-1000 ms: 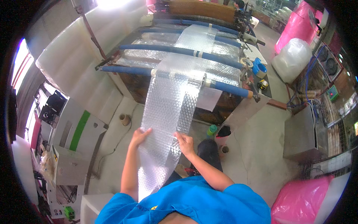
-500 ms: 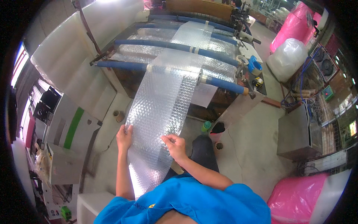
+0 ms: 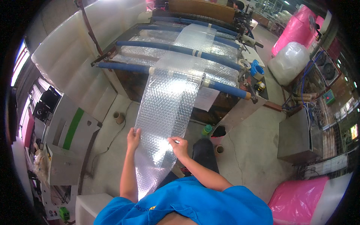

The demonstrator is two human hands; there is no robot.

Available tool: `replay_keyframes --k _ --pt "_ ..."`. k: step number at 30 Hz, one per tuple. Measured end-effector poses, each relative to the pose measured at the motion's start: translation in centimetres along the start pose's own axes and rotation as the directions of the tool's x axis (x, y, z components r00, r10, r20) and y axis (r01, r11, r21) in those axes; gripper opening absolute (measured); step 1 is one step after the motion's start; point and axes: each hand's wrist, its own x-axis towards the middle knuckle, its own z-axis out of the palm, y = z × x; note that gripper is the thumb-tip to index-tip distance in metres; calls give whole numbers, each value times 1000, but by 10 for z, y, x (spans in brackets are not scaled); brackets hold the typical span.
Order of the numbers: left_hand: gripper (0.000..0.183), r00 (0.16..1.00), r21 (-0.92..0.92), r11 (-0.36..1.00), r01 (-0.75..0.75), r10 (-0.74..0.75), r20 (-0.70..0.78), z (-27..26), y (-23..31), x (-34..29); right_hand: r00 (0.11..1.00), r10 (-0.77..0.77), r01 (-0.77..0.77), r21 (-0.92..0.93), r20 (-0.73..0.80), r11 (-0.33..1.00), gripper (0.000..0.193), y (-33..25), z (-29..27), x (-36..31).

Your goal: The person stands at a workstation and repeatedly pulls a sheet of bubble wrap from a roll mounted on a blue frame. They hold the material with both hands, smoothing and aligning it as it feeds from the roll.

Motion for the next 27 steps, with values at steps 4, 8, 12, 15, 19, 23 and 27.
replay_keyframes --k 4,8,12,15,19,23,27 --pt "34 999 -8 1000 26 -25 41 11 -12 10 999 -45 46 -75 23 996 17 13 -5 11" --pt "34 999 -39 999 -14 16 52 16 -15 13 998 -47 48 -60 31 997 16 17 -6 15" --pt "33 998 43 999 24 -27 60 19 -9 14 998 -40 43 -80 39 996 15 20 -6 15" --pt "38 995 178 982 60 -74 70 20 -11 14 998 -57 60 -78 40 995 15 24 -6 17" --pt "41 993 265 961 77 -99 70 21 1 14 996 -87 87 -85 10 992 15 28 -5 23" --pt "40 985 200 975 100 -126 122 32 -18 24 998 -62 61 -104 -5 993 16 27 -6 24" --pt "39 978 247 962 115 -153 139 36 -34 25 995 88 -80 -164 43 983 16 22 -8 21"
